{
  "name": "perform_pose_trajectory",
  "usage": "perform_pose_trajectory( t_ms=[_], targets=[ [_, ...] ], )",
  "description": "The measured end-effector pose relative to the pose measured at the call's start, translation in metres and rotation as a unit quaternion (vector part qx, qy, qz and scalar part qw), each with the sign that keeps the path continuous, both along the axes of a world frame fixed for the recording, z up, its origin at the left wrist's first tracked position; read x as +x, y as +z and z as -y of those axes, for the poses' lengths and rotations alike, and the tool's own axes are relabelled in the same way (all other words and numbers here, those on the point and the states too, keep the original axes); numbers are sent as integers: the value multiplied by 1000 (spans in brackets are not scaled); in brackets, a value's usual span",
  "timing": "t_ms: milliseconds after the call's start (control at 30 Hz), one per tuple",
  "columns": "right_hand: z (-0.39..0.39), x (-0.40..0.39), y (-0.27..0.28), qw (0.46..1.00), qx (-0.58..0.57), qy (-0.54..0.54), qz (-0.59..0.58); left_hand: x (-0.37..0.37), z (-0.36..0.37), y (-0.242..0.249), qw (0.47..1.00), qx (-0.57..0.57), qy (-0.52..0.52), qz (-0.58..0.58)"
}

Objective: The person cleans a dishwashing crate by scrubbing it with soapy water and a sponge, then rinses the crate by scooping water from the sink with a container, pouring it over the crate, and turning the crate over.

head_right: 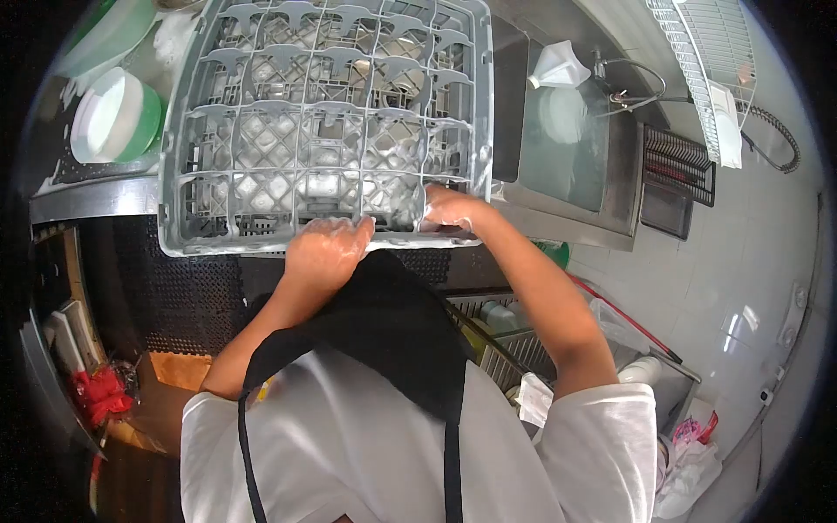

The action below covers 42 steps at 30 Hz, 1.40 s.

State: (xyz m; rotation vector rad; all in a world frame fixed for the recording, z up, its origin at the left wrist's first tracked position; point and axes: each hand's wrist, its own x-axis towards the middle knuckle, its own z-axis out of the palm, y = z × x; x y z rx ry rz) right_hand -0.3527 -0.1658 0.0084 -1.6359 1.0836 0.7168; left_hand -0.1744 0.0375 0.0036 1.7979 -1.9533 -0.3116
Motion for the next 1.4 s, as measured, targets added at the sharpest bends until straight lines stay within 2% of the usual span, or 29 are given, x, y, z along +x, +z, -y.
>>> perform_pose_trajectory(
  t_ms=[33, 133, 167, 267, 333, 367, 433, 533, 633, 733, 800, 900, 1000, 1100, 1133, 1200, 1233, 1333, 1400],
  targets=[
    [2, -8, -15, 997, 61, -44, 20, -1, -1, -1, 1000, 11, -4, 3],
    [-6, -3, -20, 998, -50, 11, -33, 1, -1, -1, 1000, 11, -26, 4],
    [-21, 0, -9, 949, -280, 141, -16, 5, 0, 1, 999, 19, -29, -2],
    [-20, 5, -3, 902, -325, 275, -70, 15, -5, 13, 999, 21, -18, -29],
    [-18, 0, -7, 892, -332, 299, -71, 27, -14, 18, 998, -12, 17, -62],
    [-17, 1, -7, 893, -335, 293, -64, 36, -24, 22, 994, 80, 42, -60],
    [-14, -2, -16, 895, -349, 273, -47, 51, -29, 21, 996, 59, 28, -63],
    [-9, -1, -4, 894, -310, 318, -58, 55, -28, 20, 997, 34, 17, -71],
    [-11, -10, -5, 958, -240, 132, 84, 53, -25, 19, 999, 19, 14, -41],
    [-10, -14, -29, 954, -238, 99, 152, 51, -23, 20, 999, 20, 9, -32],
    [-8, -12, -19, 947, -240, 211, 40, 53, -25, 20, 1000, 19, 4, -22],
    [-7, 4, 11, 881, -264, 389, -51, 56, -27, 17, 999, 12, -4, -33],
    [-10, -3, 0, 846, -310, 425, -80, 55, -27, 17, 999, -8, 2, -32],
    [-8, -4, -4, 901, -265, 336, -67, 52, -26, 19, 999, -16, 15, -31],
    [-8, -4, -7, 943, -220, 244, -57, 51, -27, 20, 999, -16, 19, -28],
    [-9, -9, -20, 990, -125, 53, -35, 49, -28, 20, 999, -17, 28, -22],
    [-11, -12, -31, 983, -6, -185, -8, 50, -28, 19, 999, -20, 25, -21],
    [-10, -20, -36, 992, -39, -114, 40, 52, -32, 15, 999, -22, 13, -27],
    [-10, -12, -27, 979, -168, 115, -22, 55, -30, 15, 999, -32, 0, -35]
  ],
)
